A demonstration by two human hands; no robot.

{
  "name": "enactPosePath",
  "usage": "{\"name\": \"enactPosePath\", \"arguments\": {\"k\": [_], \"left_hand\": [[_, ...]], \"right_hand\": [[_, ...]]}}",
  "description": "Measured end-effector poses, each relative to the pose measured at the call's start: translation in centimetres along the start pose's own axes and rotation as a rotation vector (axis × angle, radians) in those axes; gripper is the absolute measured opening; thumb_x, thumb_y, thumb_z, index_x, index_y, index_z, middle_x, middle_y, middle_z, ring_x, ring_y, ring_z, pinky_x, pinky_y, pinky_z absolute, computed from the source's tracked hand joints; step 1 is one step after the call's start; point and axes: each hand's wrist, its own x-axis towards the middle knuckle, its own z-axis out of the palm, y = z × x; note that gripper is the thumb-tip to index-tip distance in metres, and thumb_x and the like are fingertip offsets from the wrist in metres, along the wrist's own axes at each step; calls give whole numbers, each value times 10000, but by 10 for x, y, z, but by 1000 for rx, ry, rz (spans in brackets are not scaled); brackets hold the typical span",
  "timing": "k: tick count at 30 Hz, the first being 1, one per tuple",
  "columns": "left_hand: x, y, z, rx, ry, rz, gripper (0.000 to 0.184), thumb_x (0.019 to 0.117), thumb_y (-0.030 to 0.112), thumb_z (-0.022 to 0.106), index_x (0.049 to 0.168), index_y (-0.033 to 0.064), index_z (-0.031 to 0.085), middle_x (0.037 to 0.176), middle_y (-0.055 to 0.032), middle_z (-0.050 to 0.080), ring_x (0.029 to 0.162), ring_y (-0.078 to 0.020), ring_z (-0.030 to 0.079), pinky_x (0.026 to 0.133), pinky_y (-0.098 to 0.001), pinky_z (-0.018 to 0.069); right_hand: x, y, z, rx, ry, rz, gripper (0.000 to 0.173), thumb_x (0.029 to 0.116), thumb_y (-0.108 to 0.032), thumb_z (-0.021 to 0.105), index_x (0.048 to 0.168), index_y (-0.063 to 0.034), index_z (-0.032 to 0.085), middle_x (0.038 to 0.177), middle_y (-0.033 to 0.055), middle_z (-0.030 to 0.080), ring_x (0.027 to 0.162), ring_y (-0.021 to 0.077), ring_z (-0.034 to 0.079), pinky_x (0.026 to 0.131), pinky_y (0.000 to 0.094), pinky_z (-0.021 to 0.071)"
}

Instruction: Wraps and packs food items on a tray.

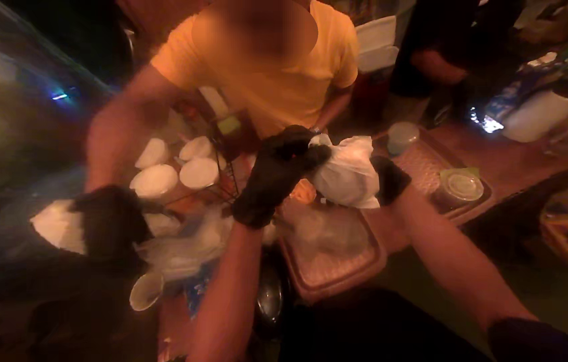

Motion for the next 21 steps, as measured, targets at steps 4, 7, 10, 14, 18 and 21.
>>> {"name": "enactPosePath", "arguments": {"k": [4, 7, 10, 14, 18, 21], "left_hand": [[-1, 6, 16, -11, 105, 1, 106, 912, 24, 723, 1017, 40, 722, 863, 19, 731, 762, -57, 690, 710, -238, 607], [1, 4, 24, 11, 184, 55, 80, 925, 47, 711, 1005, 48, 705, 827, 33, 708, 720, -43, 667, 669, -223, 589], [0, 4, 29, 21, 204, 77, 66, 921, 50, 716, 984, 56, 698, 808, 41, 702, 705, -36, 665, 656, -217, 590], [-3, 6, 29, -23, 138, 14, 280, 1015, 124, 584, 1275, 42, 650, 1130, 3, 709, 989, -54, 670, 872, -245, 576], [-13, 7, 27, 45, 1, -160, 613, 841, 212, 775, 1408, 102, 567, 1178, -16, 696, 1016, -94, 679, 857, -276, 596], [-16, 8, 34, 73, -14, -223, 470, 797, 181, 836, 1234, 104, 681, 1043, -27, 733, 932, -132, 705, 811, -322, 617]], "right_hand": [[-13, 2, 35, 2, 251, -149, 254, 1000, -383, 600, 1141, -191, 689, 1038, -33, 742, 966, 67, 700, 851, 287, 605], [-27, -4, 50, -53, 124, -162, 511, 970, -588, 579, 1265, -177, 650, 1125, 11, 739, 1039, 124, 706, 909, 334, 603], [-39, -16, 68, -116, 133, -80, 429, 896, -315, 731, 1278, -165, 609, 1015, 59, 764, 900, 180, 746, 830, 342, 629], [-41, -27, 75, -125, 287, -44, 269, 889, -118, 669, 1156, -112, 634, 895, 67, 753, 765, 156, 731, 724, 312, 634], [-46, -26, 62, -160, 317, -46, 295, 864, -159, 734, 1143, -112, 652, 924, 55, 753, 805, 139, 729, 741, 310, 633], [-49, -24, 62, -190, 348, -39, 360, 830, -146, 773, 1168, -130, 648, 952, 23, 748, 845, 110, 722, 768, 296, 629]]}}
